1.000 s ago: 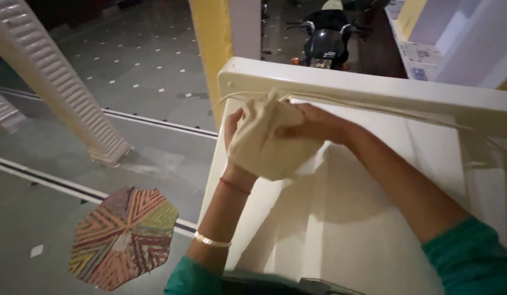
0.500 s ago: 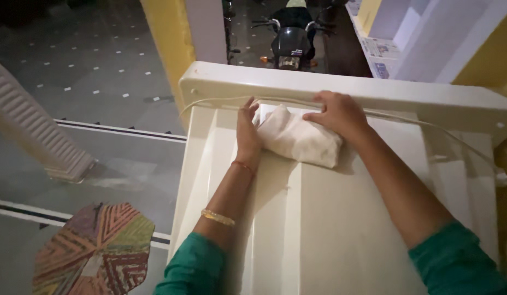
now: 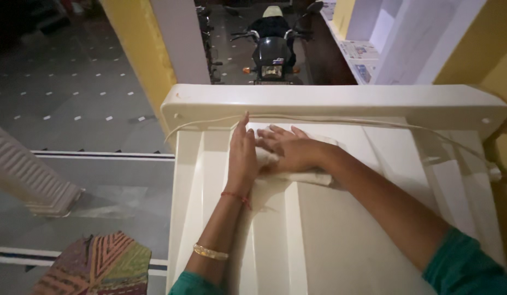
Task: The person wipes the top surface of a white appliance with a cloth, moving the cloth back and forth across the lid and edges. The hands remain in view throughout, and the cloth is used to clean the surface.
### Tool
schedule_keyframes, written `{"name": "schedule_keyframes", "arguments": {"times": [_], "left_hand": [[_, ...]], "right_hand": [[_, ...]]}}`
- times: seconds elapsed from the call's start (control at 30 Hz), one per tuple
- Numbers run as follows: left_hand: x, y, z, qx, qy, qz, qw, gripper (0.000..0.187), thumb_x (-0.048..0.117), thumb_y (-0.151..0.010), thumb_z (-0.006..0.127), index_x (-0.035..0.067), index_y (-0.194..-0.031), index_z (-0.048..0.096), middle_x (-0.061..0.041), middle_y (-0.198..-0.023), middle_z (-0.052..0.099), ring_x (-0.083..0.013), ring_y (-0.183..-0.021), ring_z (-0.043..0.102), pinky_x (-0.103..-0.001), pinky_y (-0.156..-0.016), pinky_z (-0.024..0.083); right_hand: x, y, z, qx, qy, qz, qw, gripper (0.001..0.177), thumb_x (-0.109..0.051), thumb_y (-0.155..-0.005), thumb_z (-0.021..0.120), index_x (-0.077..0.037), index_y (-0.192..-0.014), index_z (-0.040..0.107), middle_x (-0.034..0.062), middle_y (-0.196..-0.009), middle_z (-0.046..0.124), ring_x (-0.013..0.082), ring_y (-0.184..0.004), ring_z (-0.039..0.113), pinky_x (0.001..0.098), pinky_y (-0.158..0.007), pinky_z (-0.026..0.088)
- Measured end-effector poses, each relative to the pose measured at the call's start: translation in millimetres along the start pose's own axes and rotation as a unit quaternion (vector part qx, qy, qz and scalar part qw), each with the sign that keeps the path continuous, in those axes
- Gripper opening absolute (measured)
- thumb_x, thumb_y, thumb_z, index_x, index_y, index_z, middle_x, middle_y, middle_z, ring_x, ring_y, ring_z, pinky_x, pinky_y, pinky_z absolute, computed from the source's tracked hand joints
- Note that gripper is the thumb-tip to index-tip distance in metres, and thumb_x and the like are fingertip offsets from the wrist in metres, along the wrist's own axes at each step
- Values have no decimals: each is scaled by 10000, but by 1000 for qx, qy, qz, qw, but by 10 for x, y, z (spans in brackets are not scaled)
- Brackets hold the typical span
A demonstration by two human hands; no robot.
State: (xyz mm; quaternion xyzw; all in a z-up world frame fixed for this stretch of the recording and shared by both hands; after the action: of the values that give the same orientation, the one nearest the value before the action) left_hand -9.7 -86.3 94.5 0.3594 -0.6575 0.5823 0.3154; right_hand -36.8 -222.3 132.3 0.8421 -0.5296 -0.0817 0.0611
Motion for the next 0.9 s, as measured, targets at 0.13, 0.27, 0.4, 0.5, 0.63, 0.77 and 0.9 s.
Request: {"name": "schedule_keyframes", "arguments": {"times": [0.13, 0.27, 0.4, 0.5, 0.63, 0.77, 0.9], "left_hand": [[71, 9, 55, -22, -60, 62, 996, 492, 231, -1038, 445, 14, -1477, 495, -253, -1438, 577, -382, -1365, 527, -417, -1140, 396], [59, -2, 131, -41, -176, 96, 979, 410, 214, -968, 545, 30, -1327, 619, -207, -1237, 687, -376, -1210, 610, -441, -1048, 464], [90, 4, 188, -25, -257, 168, 951, 259, 183, -950, 597, 63, -1161, 688, -157, -1141, 720, -359, -1170, 626, -465, -1015, 483], [42, -9, 310, -43, -387, 132, 912, 130, 182, -937, 609, 95, -1000, 683, -113, -1029, 729, -307, -1040, 688, -455, -888, 537], [62, -102, 712, -41, -593, 136, 792, 125, 166, -836, 639, 154, -955, 679, -75, -886, 740, -271, -864, 720, -427, -689, 537], [-19, -253, 1015, -65, -656, 38, 751, 84, 179, -938, 613, 180, -993, 677, -70, -916, 752, -274, -872, 729, -420, -725, 538], [39, -294, 1069, -23, -703, 50, 709, 190, 218, -835, 639, 179, -1016, 680, -41, -880, 750, -257, -844, 726, -463, -727, 530]], "right_hand": [[403, -106, 19, 91, -31, 33, 995, 795, -555, -932, 531, -284, -1621, 244, 47, -1712, 184, 290, -1573, 123, 521, -1248, 102], [772, -99, 56, 136, -109, 54, 983, 713, -447, -908, 553, -288, -1574, 355, 62, -1680, 281, 272, -1563, 202, 452, -1248, 169], [910, 54, 71, 172, -159, 55, 971, 662, -401, -898, 574, -223, -1523, 445, 132, -1649, 329, 301, -1553, 232, 403, -1228, 210], [925, 238, 22, 188, -163, 76, 965, 664, -442, -889, 615, -205, -1498, 501, 181, -1598, 394, 329, -1512, 331, 407, -1199, 285], [948, 609, -8, 182, -220, 97, 953, 697, -493, -786, 702, -175, -1393, 574, 119, -1422, 612, 279, -1321, 580, 386, -1093, 439], [996, 910, 11, 254, -207, 125, 936, 685, -515, -784, 711, -184, -1375, 614, 128, -1349, 650, 297, -1249, 607, 411, -1038, 453], [1166, 1043, 40, 396, -206, 204, 871, 562, -593, -936, 612, -170, -1300, 674, 110, -1333, 701, 315, -1239, 644, 447, -1075, 490]]}}
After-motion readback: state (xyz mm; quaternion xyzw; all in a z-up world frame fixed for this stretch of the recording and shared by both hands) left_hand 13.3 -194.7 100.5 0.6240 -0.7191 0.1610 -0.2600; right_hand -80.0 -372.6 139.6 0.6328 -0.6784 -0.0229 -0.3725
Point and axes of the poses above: each hand's wrist, its own y-axis away from the middle knuckle, its own z-axis out of the palm, x = y × z, the point moved 5 cm from there along -y, towards the middle knuckle
